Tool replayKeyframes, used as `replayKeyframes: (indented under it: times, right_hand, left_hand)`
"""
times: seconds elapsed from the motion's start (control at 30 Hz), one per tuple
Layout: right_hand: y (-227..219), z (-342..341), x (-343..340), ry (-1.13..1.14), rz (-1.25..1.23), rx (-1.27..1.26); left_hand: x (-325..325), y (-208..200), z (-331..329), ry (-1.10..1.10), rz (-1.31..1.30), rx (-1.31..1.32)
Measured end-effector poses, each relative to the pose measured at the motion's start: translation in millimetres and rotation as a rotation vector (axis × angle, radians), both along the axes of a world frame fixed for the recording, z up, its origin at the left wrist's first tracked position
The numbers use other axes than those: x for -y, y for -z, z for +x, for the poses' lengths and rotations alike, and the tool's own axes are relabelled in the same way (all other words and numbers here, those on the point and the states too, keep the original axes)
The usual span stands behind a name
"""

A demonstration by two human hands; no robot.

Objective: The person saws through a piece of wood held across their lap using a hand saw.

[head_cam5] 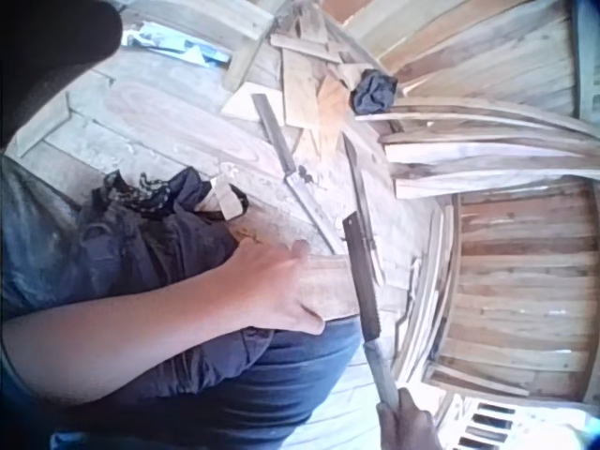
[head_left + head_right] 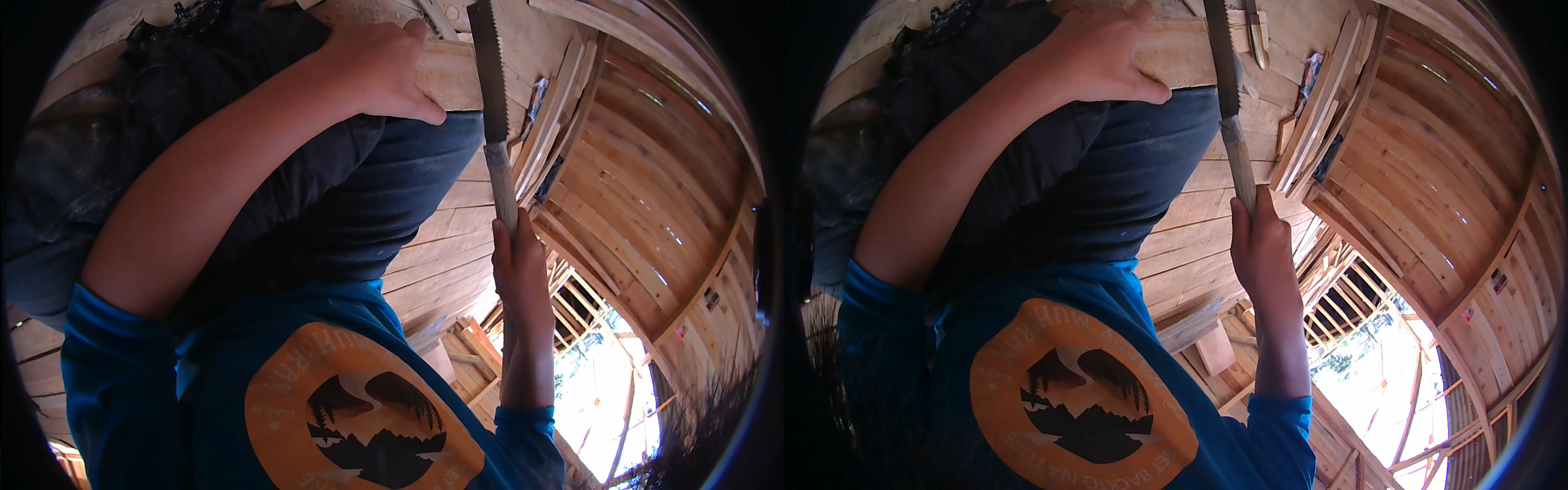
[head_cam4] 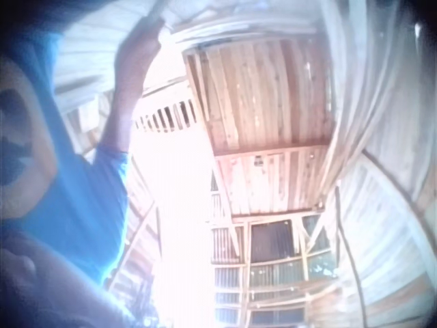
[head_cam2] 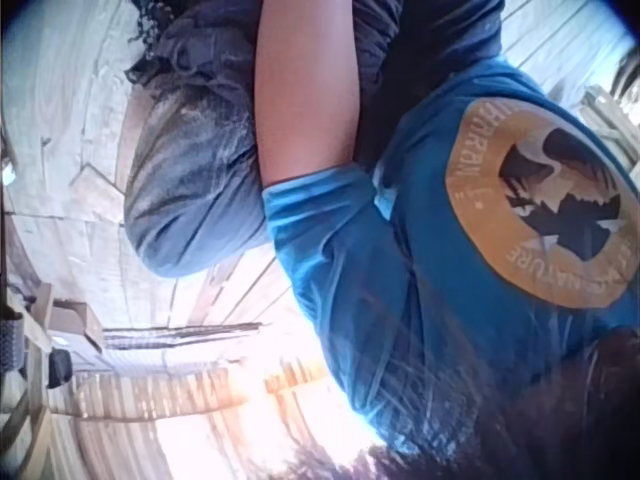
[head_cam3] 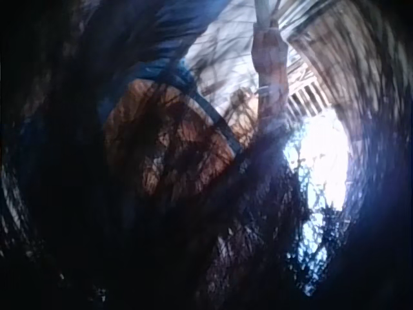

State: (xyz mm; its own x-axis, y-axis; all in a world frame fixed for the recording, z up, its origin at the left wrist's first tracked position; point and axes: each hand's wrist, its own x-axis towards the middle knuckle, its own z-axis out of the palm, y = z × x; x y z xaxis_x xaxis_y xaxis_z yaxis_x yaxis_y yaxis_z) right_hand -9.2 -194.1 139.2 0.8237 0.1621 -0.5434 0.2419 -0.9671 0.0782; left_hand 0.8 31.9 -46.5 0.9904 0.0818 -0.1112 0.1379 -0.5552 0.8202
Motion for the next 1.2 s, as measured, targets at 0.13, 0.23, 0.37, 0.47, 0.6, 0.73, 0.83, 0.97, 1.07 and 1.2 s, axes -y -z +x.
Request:
replayKeyframes:
  times: [0.13, 0.23, 0.37, 0.47, 0.6, 0.73, 0.83, 0.97, 1.07, 1.2]
  right_hand:
    - [-23, -36, 28, 0.101, -0.010, -0.039]
    - [-21, -35, 26, 0.104, 0.015, -0.033]
    - [-2, -7, 12, 0.044, 0.014, -0.007]
    - [17, 18, 1, -0.036, 0.082, 0.002]
    - [14, 26, -16, -0.009, 0.043, -0.013]
    - [1, 1, -14, 0.059, 0.001, -0.041]
    - [-7, -20, 3, 0.035, 0.027, -0.025]
    - [-15, -22, 11, 0.074, 0.054, -0.003]
    - [-15, -11, -8, 0.037, 0.074, 0.055]
    - [-14, -7, -15, -0.020, 0.086, 0.105]
  left_hand:
    - [1, 1, 3, 0.018, 0.009, 0.011]
    - [-2, -4, 1, 0.056, -0.032, -0.031]
    - [-3, -5, 0, 0.067, -0.058, -0.030]
    - [-4, -2, 3, 0.048, -0.083, -0.046]
    - [-7, -2, 3, 0.041, -0.064, -0.109]
    - [-10, -6, 3, 0.099, -0.095, -0.112]
    - [-12, 7, 9, 0.086, -0.136, -0.129]
    - [-20, -2, 18, 0.220, -0.234, -0.246]
    - [-54, -36, 19, 0.323, -0.282, -0.401]
    - [-58, -52, 15, 0.351, -0.388, -0.436]
